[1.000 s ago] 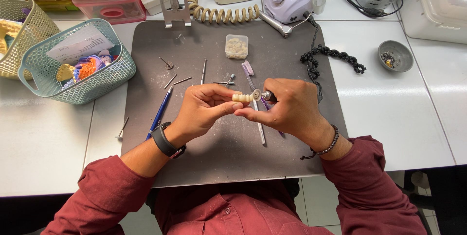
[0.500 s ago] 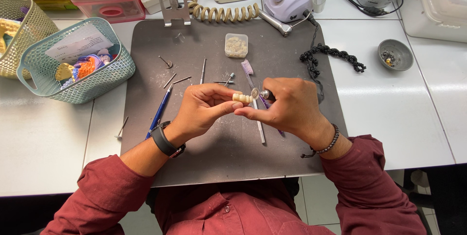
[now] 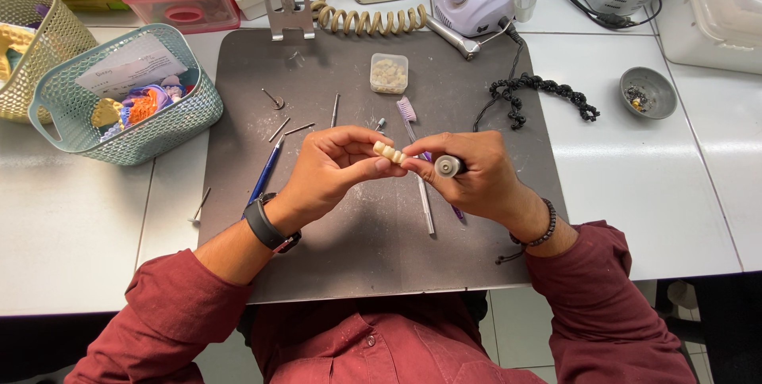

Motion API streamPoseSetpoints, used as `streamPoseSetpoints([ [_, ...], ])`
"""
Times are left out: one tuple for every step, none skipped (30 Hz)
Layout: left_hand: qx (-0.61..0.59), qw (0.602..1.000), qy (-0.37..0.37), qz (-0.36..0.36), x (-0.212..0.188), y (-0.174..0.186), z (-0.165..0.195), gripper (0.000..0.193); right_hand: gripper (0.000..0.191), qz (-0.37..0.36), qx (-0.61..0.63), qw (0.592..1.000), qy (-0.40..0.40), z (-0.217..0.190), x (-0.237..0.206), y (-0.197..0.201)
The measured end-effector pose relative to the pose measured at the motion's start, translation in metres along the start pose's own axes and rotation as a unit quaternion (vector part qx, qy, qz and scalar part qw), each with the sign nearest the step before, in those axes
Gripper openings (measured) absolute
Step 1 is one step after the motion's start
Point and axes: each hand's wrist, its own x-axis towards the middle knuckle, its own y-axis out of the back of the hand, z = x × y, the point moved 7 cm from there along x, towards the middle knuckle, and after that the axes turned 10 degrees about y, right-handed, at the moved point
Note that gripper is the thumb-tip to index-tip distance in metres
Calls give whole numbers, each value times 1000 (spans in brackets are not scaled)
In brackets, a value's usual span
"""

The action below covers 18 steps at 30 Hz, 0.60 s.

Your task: The person holds a small dental prosthesis in one hand and uses a rotary grinding tool to grind and smooth its surface, rotating the piece to work different sides. They briefly set the prosthesis into a small container of beads, then resume grinding it with the rotary tool.

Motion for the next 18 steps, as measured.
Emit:
streamPoseSetpoints([
  [1,1000,7,7,0,1,-1,29,14,-3,2,1000,2,1,0,-1],
  [3,1000,15,14,-1,1,-2,32,14,-6,3,1000,3,1,0,-2],
  [4,1000,23,20,-1,1,-3,35,13,-9,4,1000,4,1,0,-2],
  [6,1000,18,19,0,1,-2,33,14,-5,3,1000,7,1,1,-1],
  [8,1000,14,19,0,1,-1,31,14,0,3,1000,9,1,1,-1],
  [9,1000,10,19,0,0,-1,30,14,4,4,1000,11,0,2,0],
  [23,999,4,24,-1,0,0,29,17,5,-12,1000,2,0,2,1],
  [36,999,-4,29,-1,0,0,28,22,6,-28,1000,-5,0,2,2],
  [50,998,-11,34,-1,0,1,27,28,6,-44,999,-13,0,2,3],
  [53,998,-2,34,-2,0,-1,26,36,-3,-84,996,-12,-1,3,3],
  [56,998,8,34,-2,0,-2,25,45,-12,-123,992,-10,-2,4,3],
  [59,998,17,34,-2,0,-3,24,55,-21,-162,987,-9,-2,5,2],
  [63,997,20,41,-2,0,-4,24,60,-26,-186,982,-7,-2,6,1],
  [67,996,23,46,-3,1,-5,25,66,-30,-211,977,-6,-2,7,0],
  [72,996,26,50,-3,1,-6,25,72,-34,-236,971,-5,-3,7,-1],
  [74,996,27,47,-2,1,-6,25,70,-39,-240,970,-5,-3,6,-2],
  [76,996,28,44,-2,1,-6,25,69,-45,-243,969,-4,-4,6,-3],
  [79,996,28,42,-3,1,-6,25,68,-51,-246,968,-3,-4,5,-4],
])
